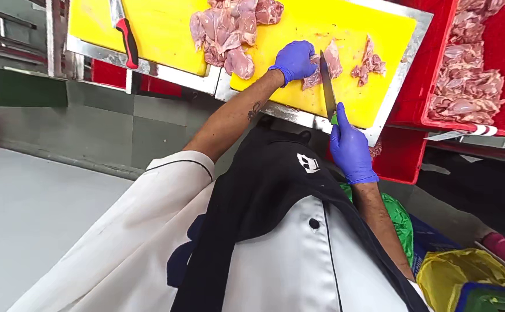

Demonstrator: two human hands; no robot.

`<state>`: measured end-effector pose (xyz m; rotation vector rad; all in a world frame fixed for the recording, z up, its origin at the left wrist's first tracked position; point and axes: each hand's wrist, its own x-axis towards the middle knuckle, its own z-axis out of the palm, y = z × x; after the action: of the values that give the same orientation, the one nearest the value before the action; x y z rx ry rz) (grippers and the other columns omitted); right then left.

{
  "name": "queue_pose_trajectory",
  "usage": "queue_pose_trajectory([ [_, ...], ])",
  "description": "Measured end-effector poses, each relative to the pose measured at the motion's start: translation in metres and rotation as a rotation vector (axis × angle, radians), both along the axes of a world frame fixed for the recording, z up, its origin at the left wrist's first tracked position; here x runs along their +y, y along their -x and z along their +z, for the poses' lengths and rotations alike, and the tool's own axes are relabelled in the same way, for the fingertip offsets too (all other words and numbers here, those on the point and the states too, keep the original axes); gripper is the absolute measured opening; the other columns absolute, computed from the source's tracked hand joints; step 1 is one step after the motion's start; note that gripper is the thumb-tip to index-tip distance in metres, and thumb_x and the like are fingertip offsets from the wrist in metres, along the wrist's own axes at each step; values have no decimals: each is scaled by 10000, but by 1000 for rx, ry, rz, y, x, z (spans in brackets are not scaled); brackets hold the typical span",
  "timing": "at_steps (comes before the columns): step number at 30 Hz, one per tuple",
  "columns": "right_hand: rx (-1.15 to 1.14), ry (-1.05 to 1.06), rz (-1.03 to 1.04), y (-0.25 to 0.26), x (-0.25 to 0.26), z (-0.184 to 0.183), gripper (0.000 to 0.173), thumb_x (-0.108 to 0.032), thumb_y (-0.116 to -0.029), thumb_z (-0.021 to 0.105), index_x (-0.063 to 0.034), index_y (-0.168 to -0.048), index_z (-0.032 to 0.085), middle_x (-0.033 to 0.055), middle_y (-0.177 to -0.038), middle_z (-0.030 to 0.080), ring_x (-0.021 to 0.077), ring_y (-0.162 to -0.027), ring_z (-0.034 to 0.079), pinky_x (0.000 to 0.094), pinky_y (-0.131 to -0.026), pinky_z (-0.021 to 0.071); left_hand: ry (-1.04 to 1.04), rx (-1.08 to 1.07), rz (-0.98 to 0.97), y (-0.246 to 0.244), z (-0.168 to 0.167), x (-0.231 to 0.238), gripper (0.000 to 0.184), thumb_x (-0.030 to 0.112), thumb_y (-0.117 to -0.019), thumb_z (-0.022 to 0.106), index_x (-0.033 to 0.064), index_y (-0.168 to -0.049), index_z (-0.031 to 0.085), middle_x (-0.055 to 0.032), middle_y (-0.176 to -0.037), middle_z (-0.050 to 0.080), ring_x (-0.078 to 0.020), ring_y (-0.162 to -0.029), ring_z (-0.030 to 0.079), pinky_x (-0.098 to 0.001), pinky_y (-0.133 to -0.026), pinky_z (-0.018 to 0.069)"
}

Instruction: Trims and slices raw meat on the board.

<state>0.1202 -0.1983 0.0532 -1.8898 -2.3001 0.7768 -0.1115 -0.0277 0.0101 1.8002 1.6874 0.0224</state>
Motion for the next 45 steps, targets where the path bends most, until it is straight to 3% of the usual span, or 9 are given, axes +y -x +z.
queue_pose_trajectory([
  [6,-63,18,2,44,72,-13,550,-206,-1087,353,-232,-1629,263,215,-873,688,435,-770,690,626,-616,528,55,17,-25,0,3,9,348,417,-858,709,92,-979,711,-129,-986,715,-333,-976,692,-615,-784,548],
  [10,-3,-10,0,57,105,-24,566,-210,-1081,342,-256,-1639,264,208,-995,727,425,-891,713,626,-749,545,19,-48,-42,7,0,12,345,413,-823,721,78,-905,707,-120,-902,703,-310,-896,684,-591,-758,541],
  [16,192,55,-45,-2,59,-16,536,-264,-1095,403,-265,-1623,316,177,-898,686,345,-702,661,587,-626,536,101,-849,263,39,12,-26,215,194,-1023,598,-11,-998,659,-90,-884,728,-158,-757,724,-343,-698,622],
  [24,690,471,-72,27,25,-39,526,-245,-1103,395,-280,-1622,324,34,-859,667,130,-507,553,308,-457,511,-3,142,237,72,0,-83,548,581,-972,521,88,-835,716,-135,-872,709,-335,-907,698,-602,-774,540],
  [27,839,535,-320,14,23,-50,516,-239,-1115,405,-281,-1622,320,35,-858,638,120,-499,518,269,-429,477,-9,123,293,69,6,-78,449,544,-918,631,110,-980,728,-120,-943,727,-328,-954,707,-604,-804,552],
  [30,448,260,-158,8,24,-31,534,-266,-1101,393,-255,-1629,313,64,-876,658,163,-554,570,368,-519,529,-241,-18,192,63,-2,-73,340,283,-908,695,108,-1200,692,-103,-1190,690,-279,-1103,673,-496,-957,553],
  [33,29,50,162,10,24,8,545,-234,-1082,384,-251,-1623,326,183,-871,685,371,-739,669,592,-660,525,-472,-191,54,55,-23,-62,222,168,-949,637,45,-1111,727,-138,-1147,705,-269,-1098,680,-416,-1004,539],
  [36,-178,26,313,8,19,29,545,-243,-1082,333,-270,-1625,303,195,-892,671,420,-768,680,594,-611,521,-485,-161,27,51,-32,-62,212,185,-968,603,59,-1057,748,-118,-1119,718,-268,-1112,677,-421,-1014,523],
  [45,110,70,220,69,87,-24,536,-241,-1098,397,-268,-1626,304,197,-842,687,401,-686,668,610,-589,524,-521,-201,10,57,-30,-61,196,181,-952,634,51,-1024,763,-111,-1065,742,-260,-1063,695,-419,-986,534],
])
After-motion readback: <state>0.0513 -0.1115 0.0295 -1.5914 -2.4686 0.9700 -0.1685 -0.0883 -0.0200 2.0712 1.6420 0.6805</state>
